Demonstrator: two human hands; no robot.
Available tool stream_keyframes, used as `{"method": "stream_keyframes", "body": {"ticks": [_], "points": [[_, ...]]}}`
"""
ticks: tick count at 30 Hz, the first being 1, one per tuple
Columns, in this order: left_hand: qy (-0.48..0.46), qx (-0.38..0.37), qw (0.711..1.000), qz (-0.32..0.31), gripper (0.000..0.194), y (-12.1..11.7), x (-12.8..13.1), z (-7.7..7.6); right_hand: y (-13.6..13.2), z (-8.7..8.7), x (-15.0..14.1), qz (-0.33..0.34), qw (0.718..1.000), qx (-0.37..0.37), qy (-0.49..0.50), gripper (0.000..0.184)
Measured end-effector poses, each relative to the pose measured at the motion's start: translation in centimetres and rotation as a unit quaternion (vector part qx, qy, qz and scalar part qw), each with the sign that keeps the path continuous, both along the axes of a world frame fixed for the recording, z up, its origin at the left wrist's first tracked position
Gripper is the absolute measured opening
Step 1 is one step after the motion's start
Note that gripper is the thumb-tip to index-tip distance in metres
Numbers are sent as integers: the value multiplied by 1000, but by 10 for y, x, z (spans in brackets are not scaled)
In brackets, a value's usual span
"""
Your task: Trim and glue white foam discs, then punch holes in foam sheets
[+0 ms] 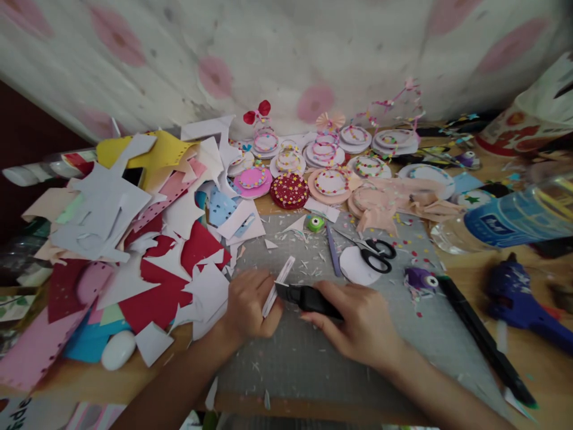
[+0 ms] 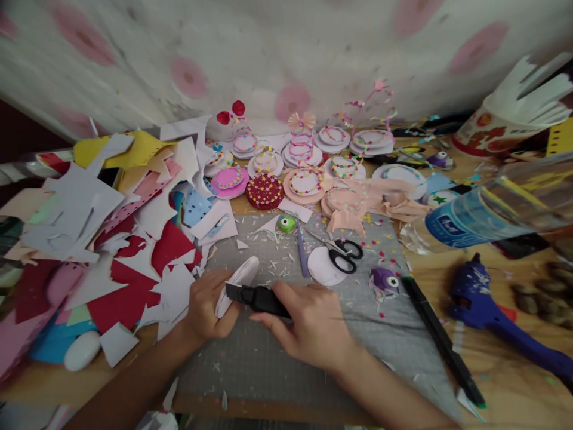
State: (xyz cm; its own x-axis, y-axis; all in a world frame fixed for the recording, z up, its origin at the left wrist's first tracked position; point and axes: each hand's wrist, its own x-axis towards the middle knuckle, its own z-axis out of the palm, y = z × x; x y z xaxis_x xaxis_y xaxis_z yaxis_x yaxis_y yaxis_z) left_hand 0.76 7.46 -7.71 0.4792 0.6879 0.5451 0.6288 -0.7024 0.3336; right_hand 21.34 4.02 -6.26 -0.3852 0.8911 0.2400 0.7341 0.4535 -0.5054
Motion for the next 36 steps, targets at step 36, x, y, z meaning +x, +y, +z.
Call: {"method": "stream_keyframes", "body": {"ticks": [36], "points": [[13, 19, 1000, 2, 12, -1, 1, 1, 5, 0, 10, -6, 999, -46, -19, 48]]}}
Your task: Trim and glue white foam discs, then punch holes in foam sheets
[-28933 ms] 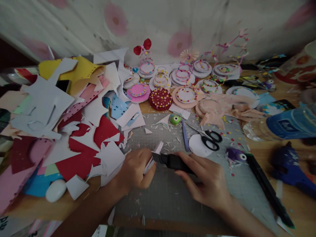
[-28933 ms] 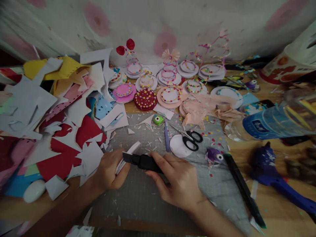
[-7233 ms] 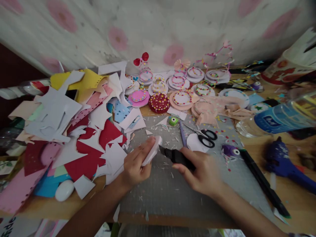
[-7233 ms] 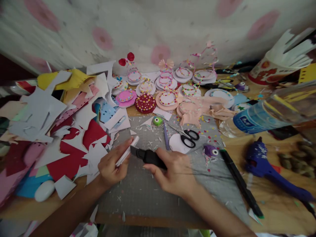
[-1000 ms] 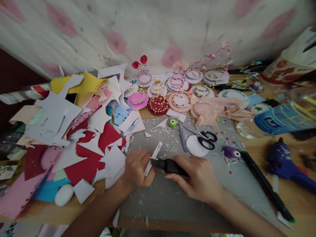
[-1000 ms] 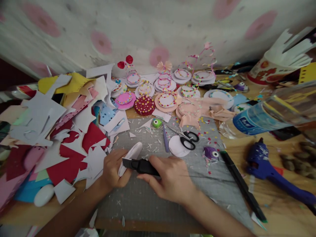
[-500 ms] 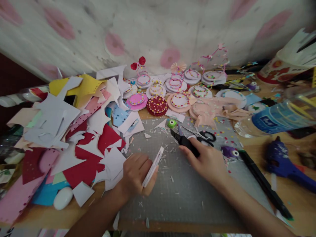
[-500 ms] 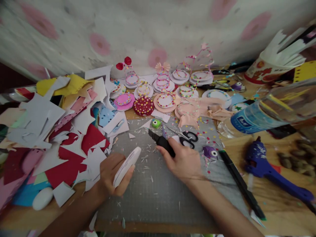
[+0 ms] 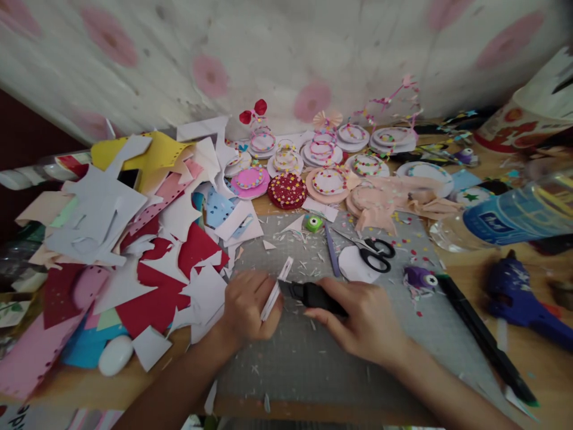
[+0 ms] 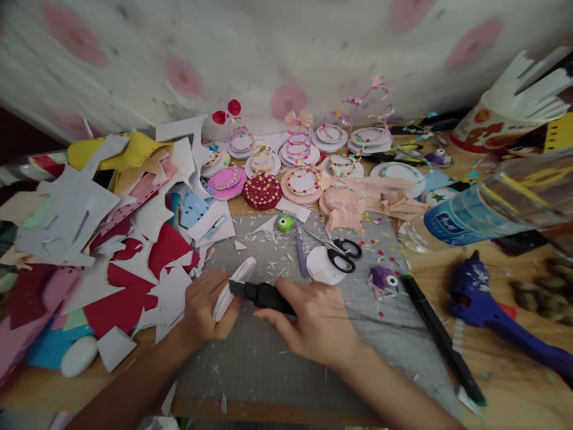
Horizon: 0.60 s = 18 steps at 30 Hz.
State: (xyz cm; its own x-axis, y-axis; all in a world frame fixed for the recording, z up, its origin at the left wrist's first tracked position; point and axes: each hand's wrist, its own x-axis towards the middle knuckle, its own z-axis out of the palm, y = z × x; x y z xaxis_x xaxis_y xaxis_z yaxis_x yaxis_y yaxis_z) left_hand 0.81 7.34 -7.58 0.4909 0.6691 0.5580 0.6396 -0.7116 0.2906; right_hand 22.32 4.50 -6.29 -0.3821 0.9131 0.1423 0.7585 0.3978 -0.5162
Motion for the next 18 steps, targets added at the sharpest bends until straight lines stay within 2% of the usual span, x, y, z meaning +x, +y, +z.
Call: {"method": "stream_keyframes", "body": {"ticks": [6, 8, 12, 18], "points": [[-26, 18, 999, -16, 14, -7, -1, -2, 12, -6, 11, -129, 989, 33, -65, 56], [-24, 14, 1000, -14, 14, -7, -1, -2, 12, -3, 12, -103, 994, 30, -38, 54], [-17, -4, 1000, -10, 13, -3, -1, 1, 5, 3, 7, 1, 1000, 2, 29, 48], [-17, 7, 1000, -14, 13, -2, 0, 3, 4, 4, 6, 22, 999, -7, 39, 47]]}}
